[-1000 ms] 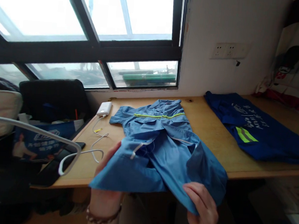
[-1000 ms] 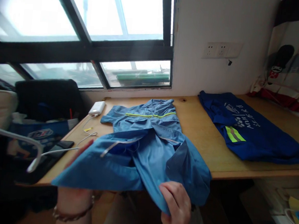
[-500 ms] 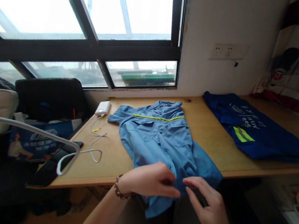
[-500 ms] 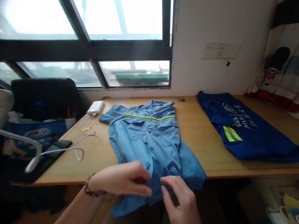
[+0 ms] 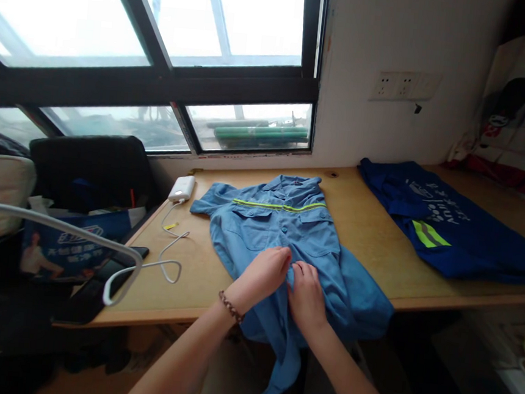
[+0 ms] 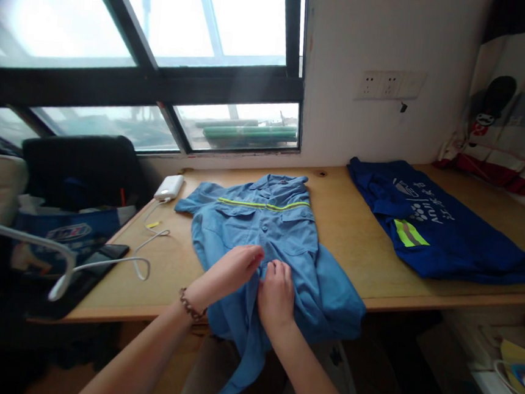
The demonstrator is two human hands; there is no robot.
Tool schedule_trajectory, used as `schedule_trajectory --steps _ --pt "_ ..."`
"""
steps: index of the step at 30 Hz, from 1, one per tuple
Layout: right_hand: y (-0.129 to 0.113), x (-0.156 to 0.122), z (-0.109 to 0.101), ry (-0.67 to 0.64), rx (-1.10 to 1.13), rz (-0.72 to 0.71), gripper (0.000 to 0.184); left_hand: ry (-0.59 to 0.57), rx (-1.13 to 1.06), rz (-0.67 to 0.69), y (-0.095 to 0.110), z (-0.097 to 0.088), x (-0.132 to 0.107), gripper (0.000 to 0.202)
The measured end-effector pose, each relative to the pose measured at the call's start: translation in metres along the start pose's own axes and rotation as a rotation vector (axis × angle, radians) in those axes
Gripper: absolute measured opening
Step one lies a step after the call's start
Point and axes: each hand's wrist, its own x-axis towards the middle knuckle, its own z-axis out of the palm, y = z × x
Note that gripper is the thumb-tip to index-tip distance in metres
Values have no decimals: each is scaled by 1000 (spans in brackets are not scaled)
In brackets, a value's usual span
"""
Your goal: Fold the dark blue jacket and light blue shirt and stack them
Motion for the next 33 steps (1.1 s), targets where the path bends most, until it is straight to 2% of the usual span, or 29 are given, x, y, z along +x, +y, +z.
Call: schedule_trajectory --steps 3,6,11,14,17,22,24,28,33 --pt "17 19 19 27 -82 6 33 -63 55 -87 -35 24 11 10" --pt "46 50 29 -6 -135 -54 33 -87 57 -107 -63 35 21 6" --pt "93 116 34 -65 -180 -165 34 -106 -179 47 -81 41 49 22" --pt "108 145 32 -69 -185 -185 33 1 -266 42 -86 50 73 19" --pt "110 155 31 -48 -201 -175 26 137 -246 -37 -91 59 91 12" --pt "101 140 31 17 -201 -146 19 185 -287 -12 -96 61 91 14" --pt "99 137 29 20 -64 -83 15 201 -339 5 -97 61 87 16" --pt "100 146 25 -57 382 93 12 223 -479 -41 -96 66 86 16" --pt "97 154 18 -113 725 214 25 171 -719 -123 -94 71 93 19"
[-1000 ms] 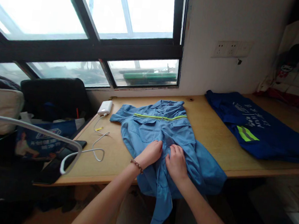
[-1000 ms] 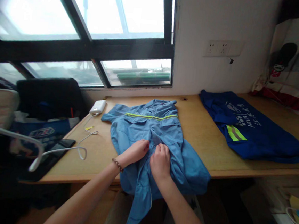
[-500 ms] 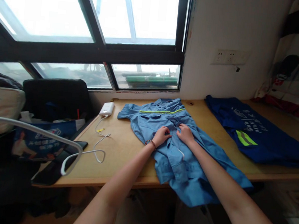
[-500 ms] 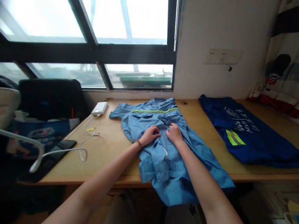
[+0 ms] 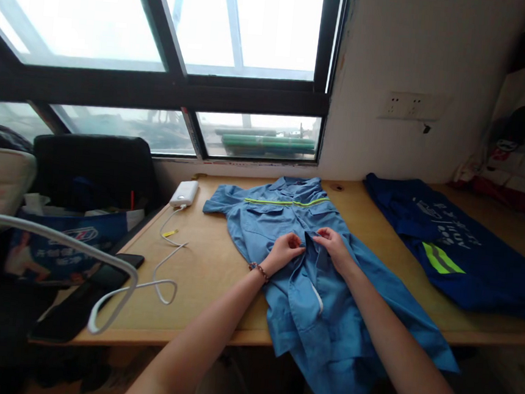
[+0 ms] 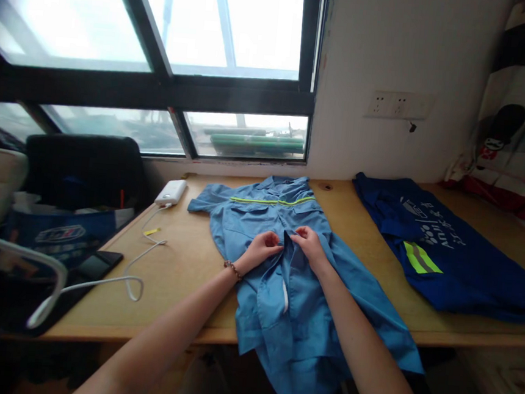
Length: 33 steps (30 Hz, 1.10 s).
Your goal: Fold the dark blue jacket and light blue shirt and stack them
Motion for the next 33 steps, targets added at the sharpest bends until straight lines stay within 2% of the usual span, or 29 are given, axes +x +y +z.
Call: schedule_trajectory --steps 2,5,11,16,25,33 --pt "-4 -3 1 -10 112 14 32 -45 -84 -62 2 1 0 20" --pt "-9 -7 4 -43 134 2 33 -94 -197 -151 6 2 0 23" --pt "-18 -13 6 -200 193 80 35 -112 -375 -235 14 2 -2 26" --pt "-18 -14 4 -157 174 87 34 -86 -455 -273 16 0 -4 28" --pt "-13 -11 3 -37 85 -12 40 -62 -500 -228 15 -2 -4 30" --pt "-18 -16 1 -84 -67 -121 48 -82 -517 -228 14 -2 -4 30"
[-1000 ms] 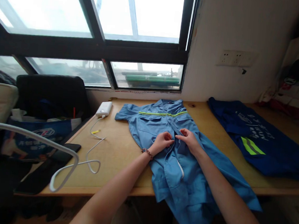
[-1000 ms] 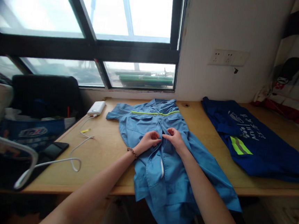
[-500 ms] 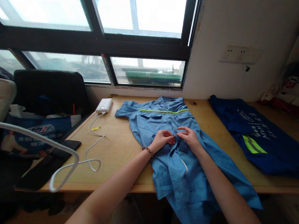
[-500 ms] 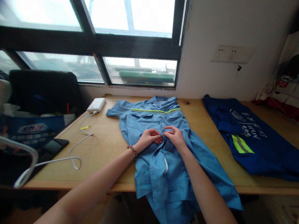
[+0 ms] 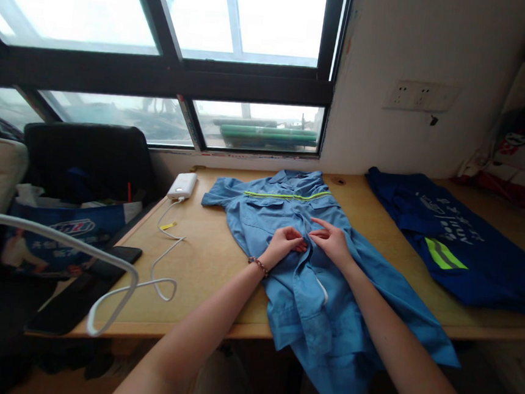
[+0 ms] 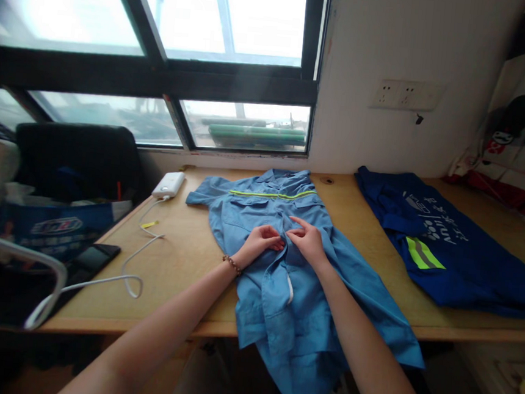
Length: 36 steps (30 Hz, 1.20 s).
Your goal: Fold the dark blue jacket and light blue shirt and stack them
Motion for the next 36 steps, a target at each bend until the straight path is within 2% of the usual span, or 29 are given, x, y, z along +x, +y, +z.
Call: schedule_trajectory --steps 5,12,25,36 --pt "1 -1 5 -17 -168 -128 47 13 39 3 0 2 -1 31" --pt "1 -4 14 -48 -332 -266 38 104 86 36 -3 1 3 35" --pt "-1 -5 15 -61 -367 -311 31 214 4 17 -4 3 2 35" --pt "2 -6 18 -106 -404 -291 26 103 66 88 -6 3 2 38"
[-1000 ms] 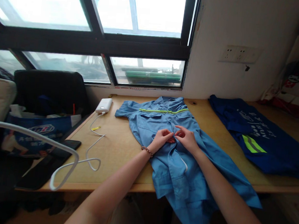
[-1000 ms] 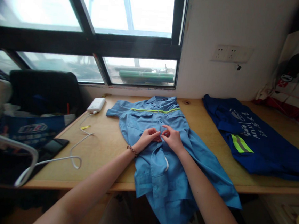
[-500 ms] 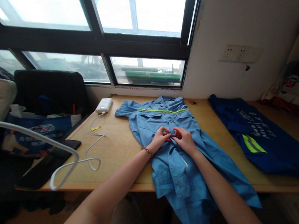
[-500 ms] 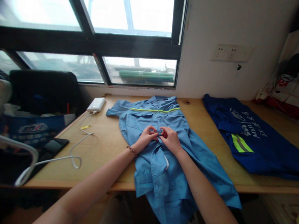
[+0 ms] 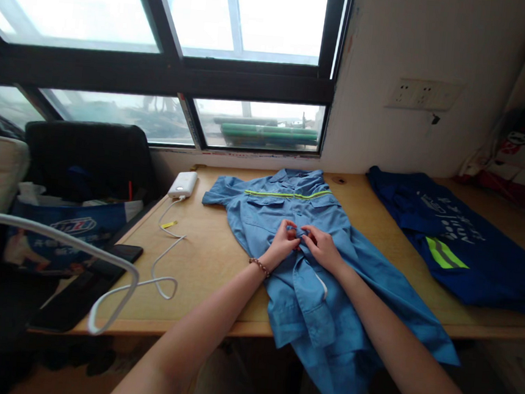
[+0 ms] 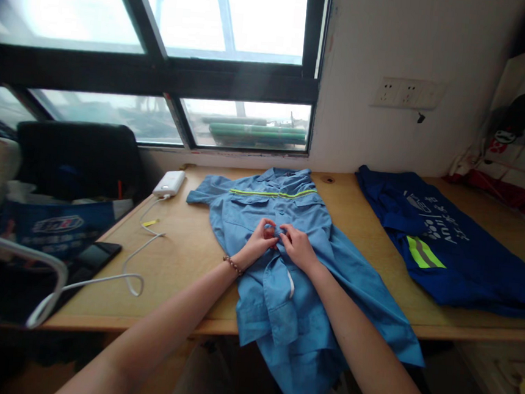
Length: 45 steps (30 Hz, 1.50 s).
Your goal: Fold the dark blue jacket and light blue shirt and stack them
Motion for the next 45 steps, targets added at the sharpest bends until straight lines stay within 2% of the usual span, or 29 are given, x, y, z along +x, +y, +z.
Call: schedule_trajectory --steps 5,10,15,25,28,30,32,35,38,40,45 --pt "4 0 4 -2 38 45 25 -53 14 53 -5 -1 2 37" --pt "11 1 8 -6 162 166 25 -79 22 32 0 0 -1 36" --pt "23 4 11 3 282 296 23 -168 -14 11 5 2 -4 39" --pt "22 4 6 67 205 274 21 -167 44 -28 6 -1 -2 34" --pt "12 2 -2 191 144 239 21 -137 49 -39 5 -2 0 34" --pt "1 -1 -8 330 56 188 20 -77 50 -36 2 -4 4 32" --pt "-8 -5 -11 379 -30 126 20 -1 64 -19 0 -6 8 28" --pt "-16 -12 -8 196 -120 45 18 73 160 45 -5 -10 15 21" --pt "-16 -22 1 -11 -206 35 15 72 294 104 -10 -13 23 17" --pt "-16 -30 5 -49 -231 89 17 65 359 122 -13 -14 29 17" --pt "-35 -60 8 -10 -276 231 12 55 430 119 -18 -17 45 18"
